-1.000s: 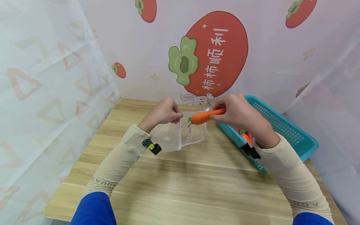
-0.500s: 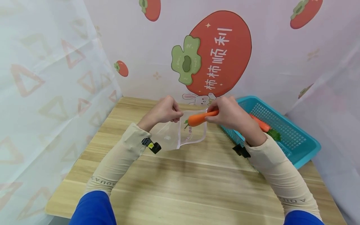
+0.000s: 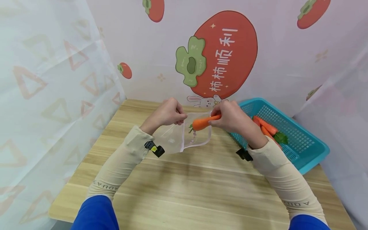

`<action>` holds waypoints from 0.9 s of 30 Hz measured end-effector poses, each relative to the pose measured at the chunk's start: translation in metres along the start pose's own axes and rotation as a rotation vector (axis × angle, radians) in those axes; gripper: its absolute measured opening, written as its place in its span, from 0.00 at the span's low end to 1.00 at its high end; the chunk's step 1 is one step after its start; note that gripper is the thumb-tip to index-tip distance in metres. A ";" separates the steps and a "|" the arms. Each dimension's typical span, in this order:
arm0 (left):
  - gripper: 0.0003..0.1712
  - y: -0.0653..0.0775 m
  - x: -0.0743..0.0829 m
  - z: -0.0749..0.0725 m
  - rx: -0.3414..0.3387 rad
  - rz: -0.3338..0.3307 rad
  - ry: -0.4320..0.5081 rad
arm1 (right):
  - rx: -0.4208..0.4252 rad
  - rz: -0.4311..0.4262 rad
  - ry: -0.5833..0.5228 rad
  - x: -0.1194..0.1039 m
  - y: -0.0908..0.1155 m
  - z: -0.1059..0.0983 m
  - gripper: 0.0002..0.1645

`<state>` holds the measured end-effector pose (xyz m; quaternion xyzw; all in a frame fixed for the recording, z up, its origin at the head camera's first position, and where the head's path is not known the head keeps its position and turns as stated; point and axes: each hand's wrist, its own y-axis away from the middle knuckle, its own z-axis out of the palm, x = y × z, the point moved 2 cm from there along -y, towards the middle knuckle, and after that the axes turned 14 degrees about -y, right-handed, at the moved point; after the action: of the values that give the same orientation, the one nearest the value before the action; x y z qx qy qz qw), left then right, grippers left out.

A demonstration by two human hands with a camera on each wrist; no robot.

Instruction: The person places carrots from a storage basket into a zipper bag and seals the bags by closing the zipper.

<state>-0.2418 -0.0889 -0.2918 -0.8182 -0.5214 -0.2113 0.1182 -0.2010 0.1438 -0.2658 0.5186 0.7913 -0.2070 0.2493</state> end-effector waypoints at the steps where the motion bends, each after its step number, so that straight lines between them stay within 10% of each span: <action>1: 0.11 0.000 0.000 0.000 0.000 0.000 0.000 | 0.000 -0.003 0.004 0.001 0.000 0.001 0.12; 27: 0.10 -0.005 0.010 -0.003 -0.006 -0.004 -0.008 | 0.017 -0.021 -0.021 0.008 -0.010 0.016 0.09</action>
<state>-0.2434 -0.0801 -0.2843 -0.8184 -0.5229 -0.2100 0.1131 -0.2096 0.1363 -0.2824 0.5101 0.7924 -0.2215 0.2509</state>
